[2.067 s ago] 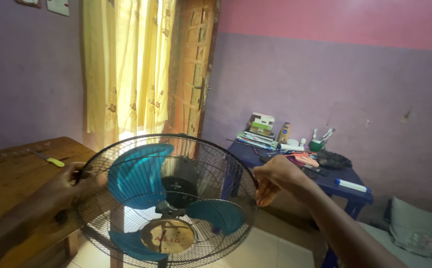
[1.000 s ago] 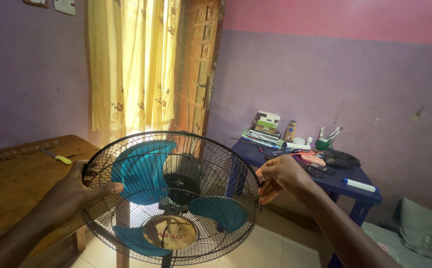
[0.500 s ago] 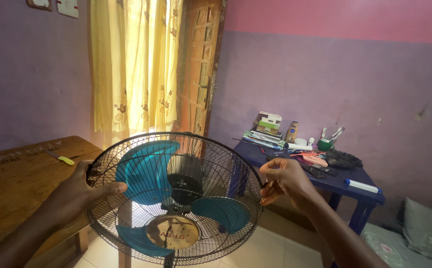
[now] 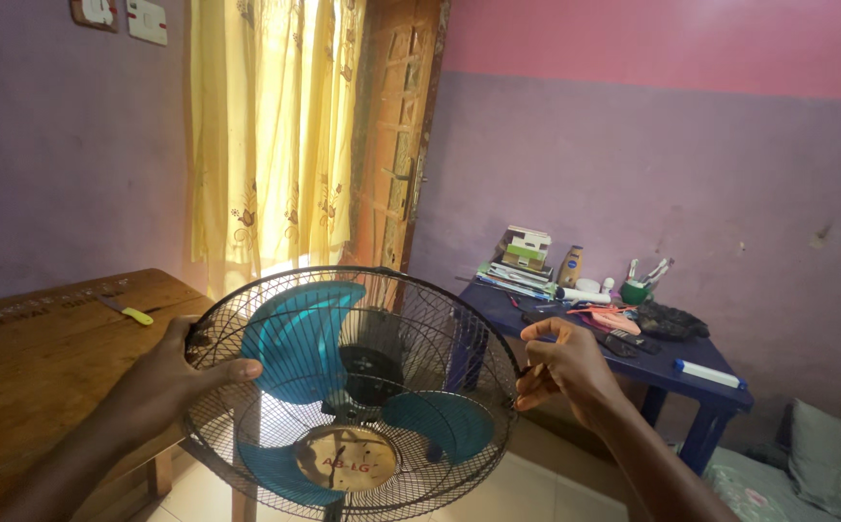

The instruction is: The person removes the front wire cage of a standing electric fan by hand, then uses a screwdriver to loosen the central nut securing the fan blades. The person continues to unscrew the nut while holding the blades.

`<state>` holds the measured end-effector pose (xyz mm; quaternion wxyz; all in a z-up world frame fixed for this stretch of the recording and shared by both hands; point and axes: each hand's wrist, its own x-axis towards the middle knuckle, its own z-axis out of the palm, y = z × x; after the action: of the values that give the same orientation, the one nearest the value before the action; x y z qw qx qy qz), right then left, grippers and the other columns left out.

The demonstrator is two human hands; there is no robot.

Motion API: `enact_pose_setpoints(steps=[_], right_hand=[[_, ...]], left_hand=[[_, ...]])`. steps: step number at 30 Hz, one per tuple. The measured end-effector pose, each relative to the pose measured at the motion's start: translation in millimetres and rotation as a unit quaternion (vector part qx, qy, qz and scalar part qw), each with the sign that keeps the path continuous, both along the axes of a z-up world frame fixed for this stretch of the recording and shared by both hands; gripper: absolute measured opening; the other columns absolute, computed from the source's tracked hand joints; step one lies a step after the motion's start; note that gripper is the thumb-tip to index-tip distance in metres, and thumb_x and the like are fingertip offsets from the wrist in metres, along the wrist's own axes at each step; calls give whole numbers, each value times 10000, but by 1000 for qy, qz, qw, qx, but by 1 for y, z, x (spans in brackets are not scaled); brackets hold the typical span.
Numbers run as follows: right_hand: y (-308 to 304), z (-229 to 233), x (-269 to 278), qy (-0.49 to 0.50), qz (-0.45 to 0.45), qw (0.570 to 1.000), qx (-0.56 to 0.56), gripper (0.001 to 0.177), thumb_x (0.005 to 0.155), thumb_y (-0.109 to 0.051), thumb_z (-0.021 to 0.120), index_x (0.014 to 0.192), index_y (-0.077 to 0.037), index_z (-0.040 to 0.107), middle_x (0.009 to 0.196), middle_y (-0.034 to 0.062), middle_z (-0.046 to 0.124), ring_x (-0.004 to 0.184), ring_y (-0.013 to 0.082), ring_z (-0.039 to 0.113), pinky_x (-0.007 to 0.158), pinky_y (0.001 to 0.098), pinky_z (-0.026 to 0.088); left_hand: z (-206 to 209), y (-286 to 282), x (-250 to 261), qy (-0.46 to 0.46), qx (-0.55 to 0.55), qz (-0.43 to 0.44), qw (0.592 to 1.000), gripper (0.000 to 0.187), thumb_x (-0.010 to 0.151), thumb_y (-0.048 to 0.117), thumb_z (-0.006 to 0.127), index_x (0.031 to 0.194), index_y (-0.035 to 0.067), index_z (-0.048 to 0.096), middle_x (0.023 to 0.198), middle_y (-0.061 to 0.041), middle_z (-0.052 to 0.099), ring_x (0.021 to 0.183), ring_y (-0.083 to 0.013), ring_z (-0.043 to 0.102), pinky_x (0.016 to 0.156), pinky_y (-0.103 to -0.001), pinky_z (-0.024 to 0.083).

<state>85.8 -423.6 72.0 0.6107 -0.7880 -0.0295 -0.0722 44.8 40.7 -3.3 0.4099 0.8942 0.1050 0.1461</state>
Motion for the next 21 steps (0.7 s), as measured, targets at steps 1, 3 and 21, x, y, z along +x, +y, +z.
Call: enact_pose_setpoints(steps=[1, 3, 21], right_hand=[[0, 0, -1, 5, -4, 1000, -4, 314, 912, -52, 593, 1200, 72, 567, 673, 260, 666, 521, 343, 694, 520, 474, 622], [-1, -2, 0, 12, -12, 1000, -11, 306, 964, -146, 626, 1177, 70, 588, 670, 265, 664, 522, 350, 688, 509, 476, 640], [23, -48, -7, -117, -46, 990, -62, 774, 812, -556, 698, 1307, 36, 648, 1260, 174, 703, 1198, 267, 650, 1007, 444, 491]], left_hand=[[-1, 0, 0, -3, 5, 1, 1000, 1425, 490, 772, 776, 1580, 16, 254, 1376, -315, 598, 1289, -430, 639, 1124, -581, 469], [-2, 0, -1, -9, 15, 2, 1000, 1440, 521, 778, 788, 1594, 9, 212, 1412, -311, 559, 1317, -428, 602, 1123, -584, 449], [-4, 6, -20, -11, -53, 37, 998, 1497, 513, 764, 798, 1623, 36, 108, 1591, -335, 294, 1433, -479, 427, 1124, -636, 424]])
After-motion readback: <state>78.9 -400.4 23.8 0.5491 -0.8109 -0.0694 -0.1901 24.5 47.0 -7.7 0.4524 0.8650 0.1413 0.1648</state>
